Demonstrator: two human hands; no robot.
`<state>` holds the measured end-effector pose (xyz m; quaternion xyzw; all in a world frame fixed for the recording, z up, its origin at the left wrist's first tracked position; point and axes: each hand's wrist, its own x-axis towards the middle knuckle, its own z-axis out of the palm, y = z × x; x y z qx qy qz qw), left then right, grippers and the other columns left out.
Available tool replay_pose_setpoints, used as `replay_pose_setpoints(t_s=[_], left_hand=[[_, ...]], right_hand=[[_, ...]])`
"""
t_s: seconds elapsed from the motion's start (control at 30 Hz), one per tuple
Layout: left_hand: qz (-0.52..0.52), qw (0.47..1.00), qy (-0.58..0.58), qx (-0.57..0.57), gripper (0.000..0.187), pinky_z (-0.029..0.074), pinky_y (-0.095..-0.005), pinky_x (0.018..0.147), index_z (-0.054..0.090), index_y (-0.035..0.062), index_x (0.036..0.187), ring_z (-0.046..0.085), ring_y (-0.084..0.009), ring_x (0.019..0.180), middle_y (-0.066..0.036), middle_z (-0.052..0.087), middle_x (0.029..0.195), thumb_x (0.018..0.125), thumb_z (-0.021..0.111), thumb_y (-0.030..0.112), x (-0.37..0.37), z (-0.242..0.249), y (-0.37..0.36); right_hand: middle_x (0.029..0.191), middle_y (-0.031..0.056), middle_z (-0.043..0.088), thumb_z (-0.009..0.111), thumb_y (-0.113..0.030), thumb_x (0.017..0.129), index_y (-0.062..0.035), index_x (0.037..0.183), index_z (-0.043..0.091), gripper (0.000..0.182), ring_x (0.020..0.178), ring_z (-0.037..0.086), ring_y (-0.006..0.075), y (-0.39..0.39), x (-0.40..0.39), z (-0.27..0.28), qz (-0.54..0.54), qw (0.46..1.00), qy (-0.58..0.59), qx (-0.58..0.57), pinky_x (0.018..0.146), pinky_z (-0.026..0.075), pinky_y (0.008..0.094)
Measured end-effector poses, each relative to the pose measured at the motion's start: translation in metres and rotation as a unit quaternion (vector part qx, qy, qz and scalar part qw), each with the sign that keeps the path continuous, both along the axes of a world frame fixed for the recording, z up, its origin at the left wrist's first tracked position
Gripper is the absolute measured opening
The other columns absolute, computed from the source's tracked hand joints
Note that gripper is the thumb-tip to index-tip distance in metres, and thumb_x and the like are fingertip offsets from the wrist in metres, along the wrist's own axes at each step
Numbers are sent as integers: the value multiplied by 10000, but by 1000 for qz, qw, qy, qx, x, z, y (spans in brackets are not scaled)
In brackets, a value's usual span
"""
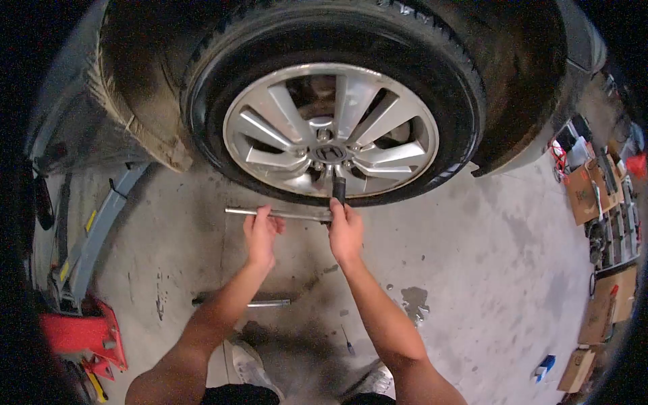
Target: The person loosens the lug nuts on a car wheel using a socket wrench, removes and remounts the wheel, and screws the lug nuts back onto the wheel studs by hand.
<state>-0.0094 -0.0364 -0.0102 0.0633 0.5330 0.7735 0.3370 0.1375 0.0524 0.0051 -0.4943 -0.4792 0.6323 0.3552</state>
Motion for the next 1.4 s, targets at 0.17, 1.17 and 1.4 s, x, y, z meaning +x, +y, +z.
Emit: replay_pose_setpoints(t_s=[0.17, 1.17, 1.4], left_hand=[[-7, 993, -112, 24, 237, 468, -293, 596, 553, 88, 884, 578, -160, 643, -66, 612, 736, 926, 674, 288, -33, -6, -6], [-133, 928, -338, 80, 225, 549, -269, 763, 598, 98, 922, 636, -160, 789, -39, 648, 854, 961, 708, 289, -50, -47, 18], [0, 999, 19, 39, 323, 487, -273, 603, 548, 84, 1005, 608, -120, 672, -23, 630, 782, 994, 681, 379, -69, 39, 3]], right_hand=[[736, 236, 639, 572, -475, 952, 75, 906, 638, 555, 707, 610, 379, -2, -36, 37, 38, 976, -172, 130, 710, 478, 457], [903, 280, 724, 611, -494, 905, 27, 1008, 742, 547, 928, 700, 464, -2, -90, 81, -63, 902, -344, 252, 847, 536, 519], [714, 100, 615, 444, -502, 1055, 38, 923, 636, 588, 623, 595, 265, 23, -78, 23, 26, 984, -105, 140, 673, 522, 428]])
